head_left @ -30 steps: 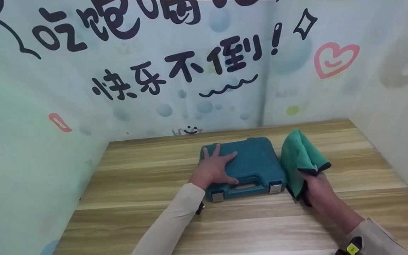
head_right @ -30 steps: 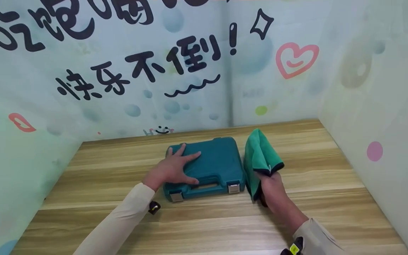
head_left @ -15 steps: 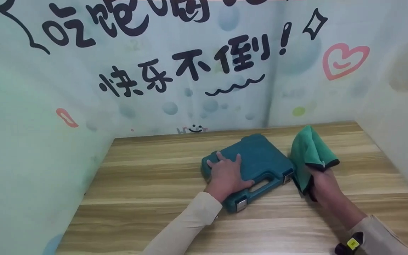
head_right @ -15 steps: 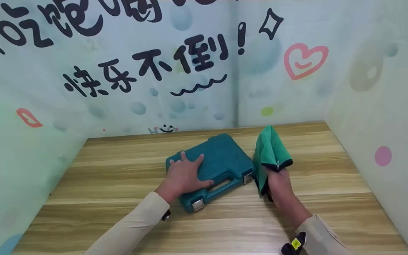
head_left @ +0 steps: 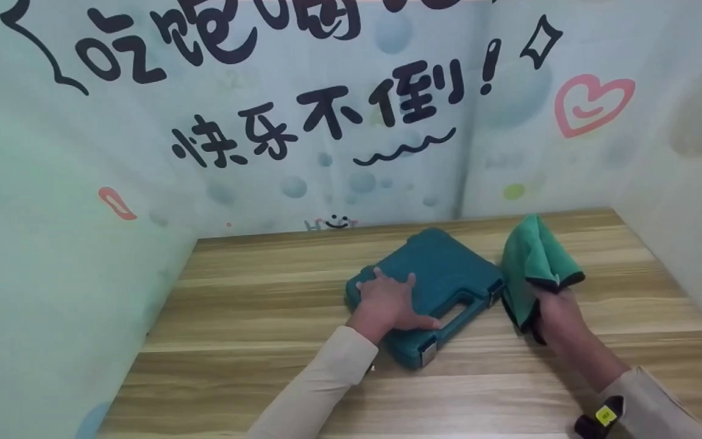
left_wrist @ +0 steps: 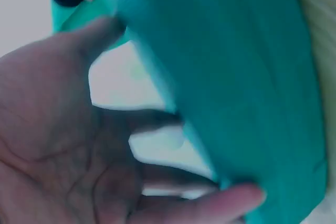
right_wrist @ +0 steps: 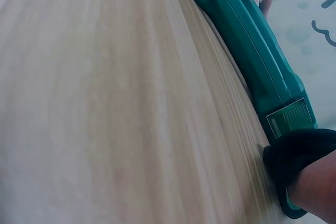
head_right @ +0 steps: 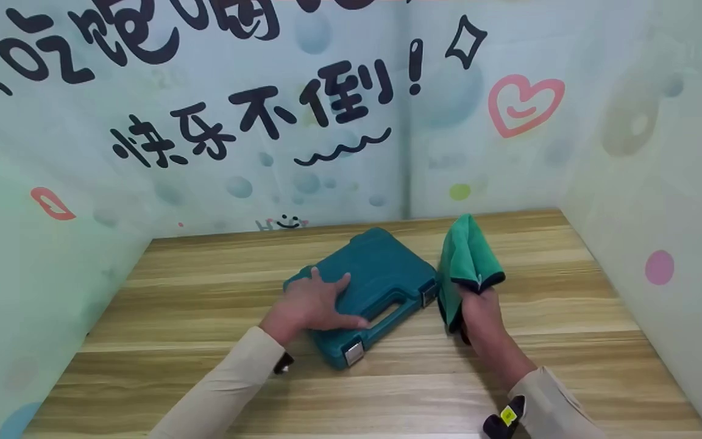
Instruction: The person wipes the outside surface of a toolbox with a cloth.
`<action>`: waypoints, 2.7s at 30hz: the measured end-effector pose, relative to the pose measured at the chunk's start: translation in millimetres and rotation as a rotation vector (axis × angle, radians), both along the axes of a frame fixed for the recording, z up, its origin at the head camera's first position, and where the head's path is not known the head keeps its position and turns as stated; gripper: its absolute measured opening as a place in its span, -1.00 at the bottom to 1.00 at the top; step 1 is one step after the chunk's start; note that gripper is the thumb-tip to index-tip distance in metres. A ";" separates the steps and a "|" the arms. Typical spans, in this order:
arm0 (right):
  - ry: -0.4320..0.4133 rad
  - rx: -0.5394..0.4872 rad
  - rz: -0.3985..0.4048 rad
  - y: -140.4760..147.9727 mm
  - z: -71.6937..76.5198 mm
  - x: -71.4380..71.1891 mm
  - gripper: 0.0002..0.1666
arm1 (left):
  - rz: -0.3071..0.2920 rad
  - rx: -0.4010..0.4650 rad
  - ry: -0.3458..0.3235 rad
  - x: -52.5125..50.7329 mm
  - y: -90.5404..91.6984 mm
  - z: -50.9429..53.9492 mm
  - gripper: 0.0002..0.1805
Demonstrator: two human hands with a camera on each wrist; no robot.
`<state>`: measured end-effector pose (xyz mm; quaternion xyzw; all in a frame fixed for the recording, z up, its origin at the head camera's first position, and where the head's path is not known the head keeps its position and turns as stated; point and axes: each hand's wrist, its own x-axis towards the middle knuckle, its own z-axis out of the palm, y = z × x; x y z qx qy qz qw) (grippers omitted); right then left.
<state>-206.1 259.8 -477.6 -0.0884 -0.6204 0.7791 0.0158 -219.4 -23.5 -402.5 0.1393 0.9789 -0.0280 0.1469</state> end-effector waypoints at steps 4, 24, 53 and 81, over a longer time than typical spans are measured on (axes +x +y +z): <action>-0.001 -0.028 0.001 0.8 0.3 0.1 -0.47 | -0.062 0.111 -0.108 -2.0 -21.0 8.8 0.19; -0.027 -0.008 -0.041 -1.5 -1.2 -7.0 -0.25 | -0.087 0.104 -0.028 12.7 -15.3 -14.7 0.27; -0.071 0.092 -0.031 -15.4 -1.4 -24.9 -0.21 | -0.059 -0.058 0.025 32.6 10.8 -8.8 0.06; 0.049 0.298 0.074 -11.3 -0.5 -43.7 -0.21 | -0.210 0.340 -0.099 8.5 -19.8 -25.5 0.14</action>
